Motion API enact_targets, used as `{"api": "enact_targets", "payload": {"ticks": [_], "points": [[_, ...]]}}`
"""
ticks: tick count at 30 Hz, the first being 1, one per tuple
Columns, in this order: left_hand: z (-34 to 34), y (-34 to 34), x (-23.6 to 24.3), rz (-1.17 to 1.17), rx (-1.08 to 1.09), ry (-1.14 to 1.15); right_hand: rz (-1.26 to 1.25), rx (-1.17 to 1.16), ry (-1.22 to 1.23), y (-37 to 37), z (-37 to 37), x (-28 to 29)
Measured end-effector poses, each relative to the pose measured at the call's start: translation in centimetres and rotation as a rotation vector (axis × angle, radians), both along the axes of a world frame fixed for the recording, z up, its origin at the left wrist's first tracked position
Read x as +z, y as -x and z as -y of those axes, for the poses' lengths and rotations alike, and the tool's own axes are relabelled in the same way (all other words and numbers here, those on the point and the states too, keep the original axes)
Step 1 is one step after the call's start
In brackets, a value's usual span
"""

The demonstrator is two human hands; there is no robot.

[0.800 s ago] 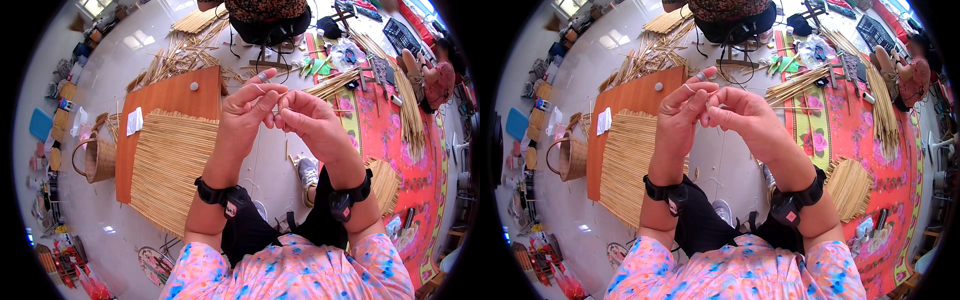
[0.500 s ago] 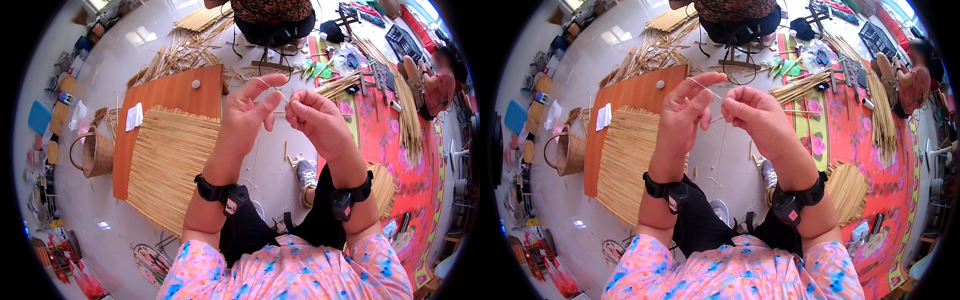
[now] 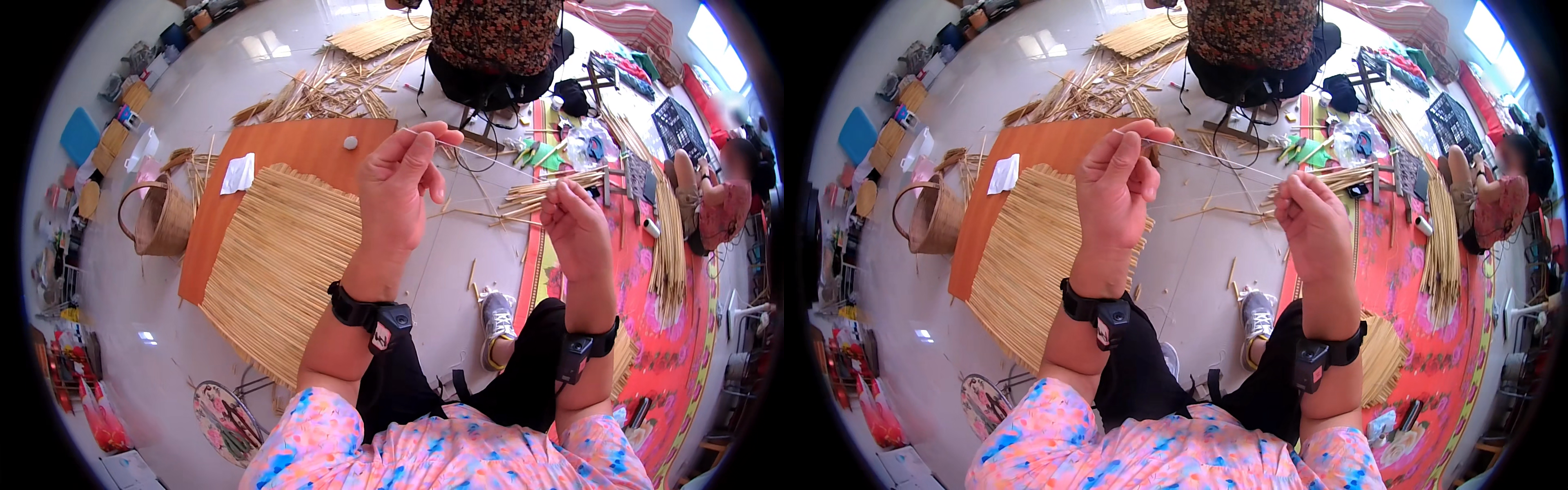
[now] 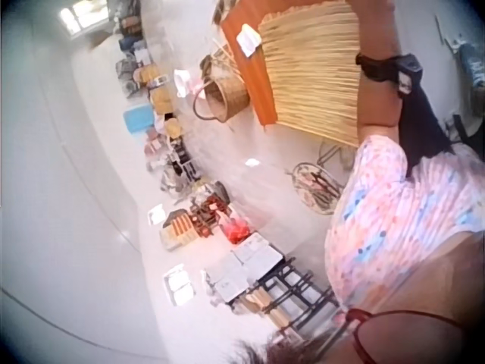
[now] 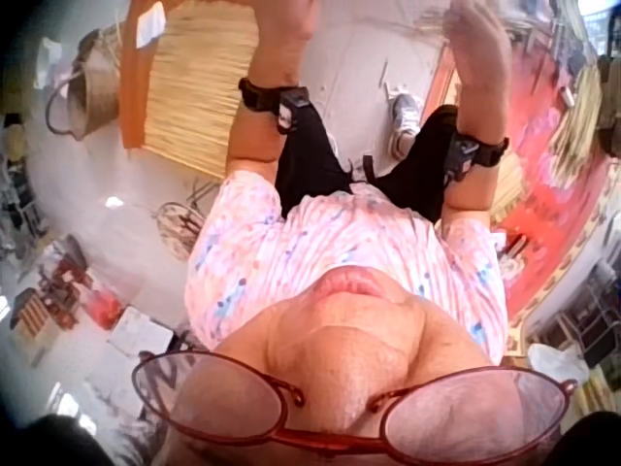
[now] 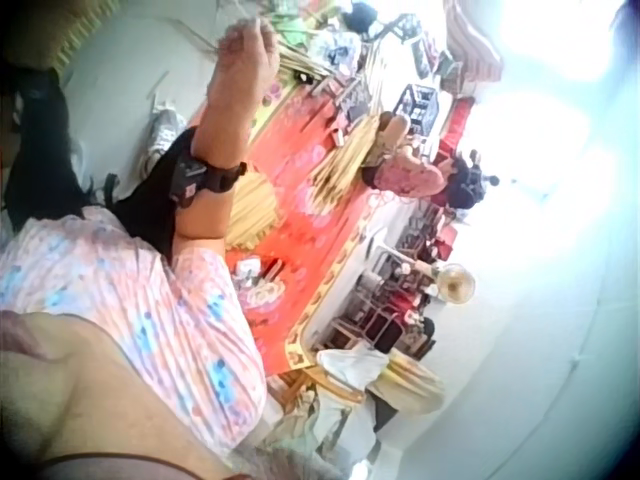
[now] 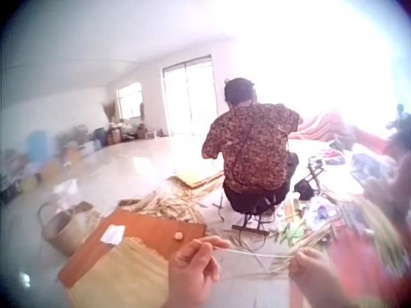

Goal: The person sits on the floor and weaves a bamboo mat by hand, threading a white string through the bamboo slats. They use a pair of scissors to cut the string and continue weaving the mat, occasionally adjusting the bamboo structure.

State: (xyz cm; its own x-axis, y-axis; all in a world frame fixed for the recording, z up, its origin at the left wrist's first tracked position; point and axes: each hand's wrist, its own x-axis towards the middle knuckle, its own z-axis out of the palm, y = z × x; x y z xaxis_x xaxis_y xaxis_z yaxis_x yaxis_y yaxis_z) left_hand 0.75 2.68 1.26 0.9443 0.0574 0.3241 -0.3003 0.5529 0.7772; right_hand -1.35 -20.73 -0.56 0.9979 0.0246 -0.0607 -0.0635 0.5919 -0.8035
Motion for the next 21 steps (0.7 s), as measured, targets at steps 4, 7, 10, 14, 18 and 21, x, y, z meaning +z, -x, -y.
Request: {"api": "enact_targets", "payload": {"ticks": [4,7,10,14,18,21], "points": [[-0.7,0.1,0.3,0.032,0.034,0.032,-0.047,-0.077,0.0,-0.3,0.9,0.0],[-0.9,0.4,0.5,0.043,0.037,0.069,-0.055,-0.101,0.007,-0.6,1.8,-0.4],[-1.0,0.4,0.5,0.068,0.039,0.11,-0.064,-0.126,0.019,-1.0,2.4,-0.9],[-1.2,0.5,0.9,0.087,0.06,0.131,-0.036,-0.141,0.005,-1.6,3.5,-1.6],[-1.6,0.4,0.9,0.093,0.067,0.167,-0.026,-0.207,-0.011,-2.3,4.8,-1.8],[-1.9,0.4,1.0,0.109,0.069,0.19,-0.031,-0.221,-0.013,-2.6,6.2,-1.9]]}}
